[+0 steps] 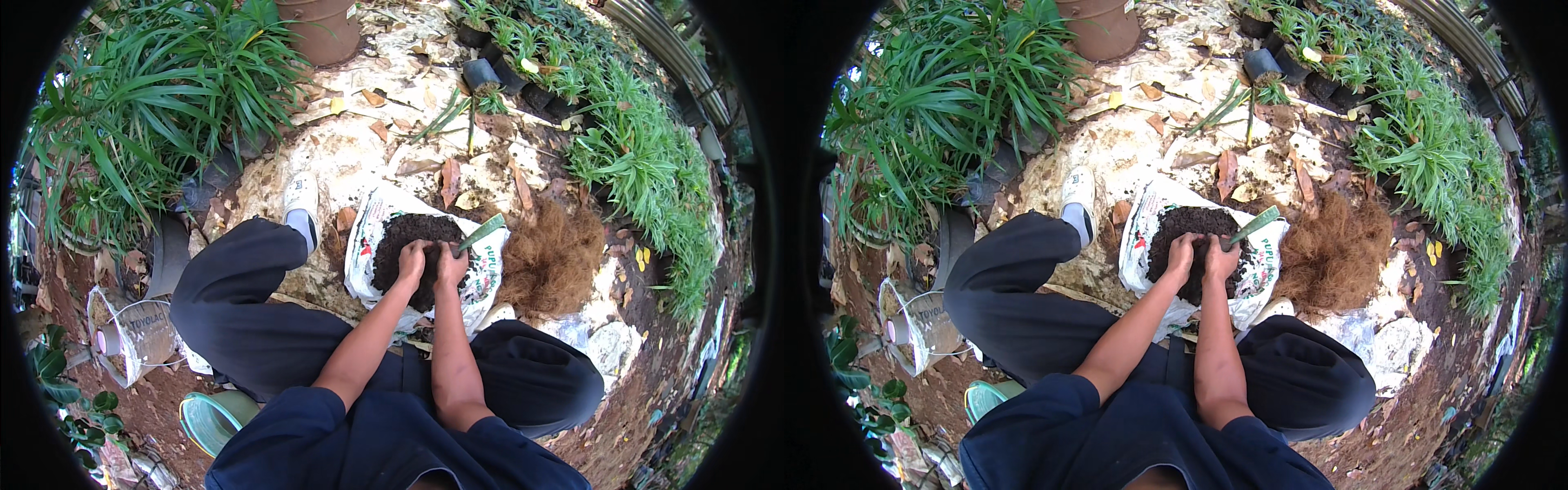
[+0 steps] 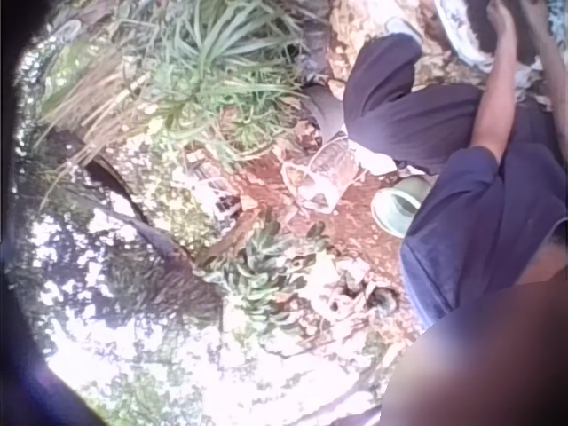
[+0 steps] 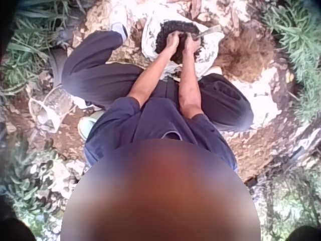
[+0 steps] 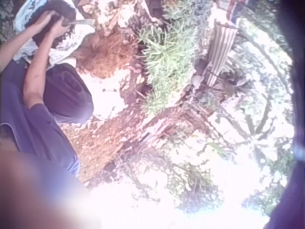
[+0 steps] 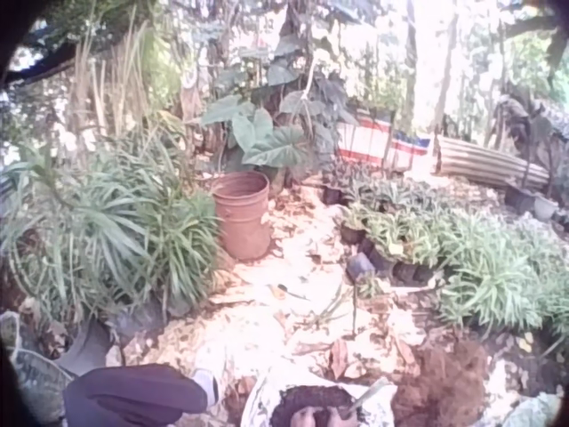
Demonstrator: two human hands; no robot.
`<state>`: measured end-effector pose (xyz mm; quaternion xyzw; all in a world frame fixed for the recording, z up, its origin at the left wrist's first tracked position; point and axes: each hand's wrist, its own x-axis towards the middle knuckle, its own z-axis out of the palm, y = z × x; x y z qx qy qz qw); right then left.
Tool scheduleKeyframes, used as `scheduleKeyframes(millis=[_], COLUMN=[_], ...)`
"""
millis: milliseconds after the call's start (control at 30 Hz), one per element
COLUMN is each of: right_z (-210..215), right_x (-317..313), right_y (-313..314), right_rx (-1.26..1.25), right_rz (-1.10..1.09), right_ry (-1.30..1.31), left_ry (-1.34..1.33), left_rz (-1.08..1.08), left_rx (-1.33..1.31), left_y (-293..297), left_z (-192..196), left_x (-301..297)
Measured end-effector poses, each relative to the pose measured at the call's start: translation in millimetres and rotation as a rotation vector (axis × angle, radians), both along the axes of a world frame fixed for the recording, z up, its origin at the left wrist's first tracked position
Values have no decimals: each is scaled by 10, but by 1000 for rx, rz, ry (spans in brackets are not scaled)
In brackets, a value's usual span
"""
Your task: The person sits on the ground and packs soil around a small plant stem using both hands. The person repeatedly scoops soil from a bag and presses it around the base of the plant to secure it.
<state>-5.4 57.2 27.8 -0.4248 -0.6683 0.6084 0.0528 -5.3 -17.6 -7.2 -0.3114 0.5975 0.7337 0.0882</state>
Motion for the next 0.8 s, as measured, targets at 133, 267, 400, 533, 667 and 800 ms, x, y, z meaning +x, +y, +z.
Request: scheduleKeyframes(millis=[133, 267, 400, 533, 667, 800], right_z=[70, 60, -26, -75, -55, -1], right_x=[94, 40, 42, 54, -19, 19], right_y=[-70, -63, -70, 10, -21, -101], right_rx=[-217, -201, -98, -354, -271, -252], right_rz=[123, 70, 38, 136, 19, -2], right_ry=[151, 131, 131, 226, 116, 217], left_ry=[-17, -9, 0, -73, 1, 31], left_rz=[181, 225, 114, 162, 123, 2], left_rx=[147, 306, 136, 233, 197, 13], left_y=[50, 74, 147, 94, 120, 175], left_z=[124, 204, 254, 267, 247, 199], left_x=[-55, -24, 7, -29, -19, 16])
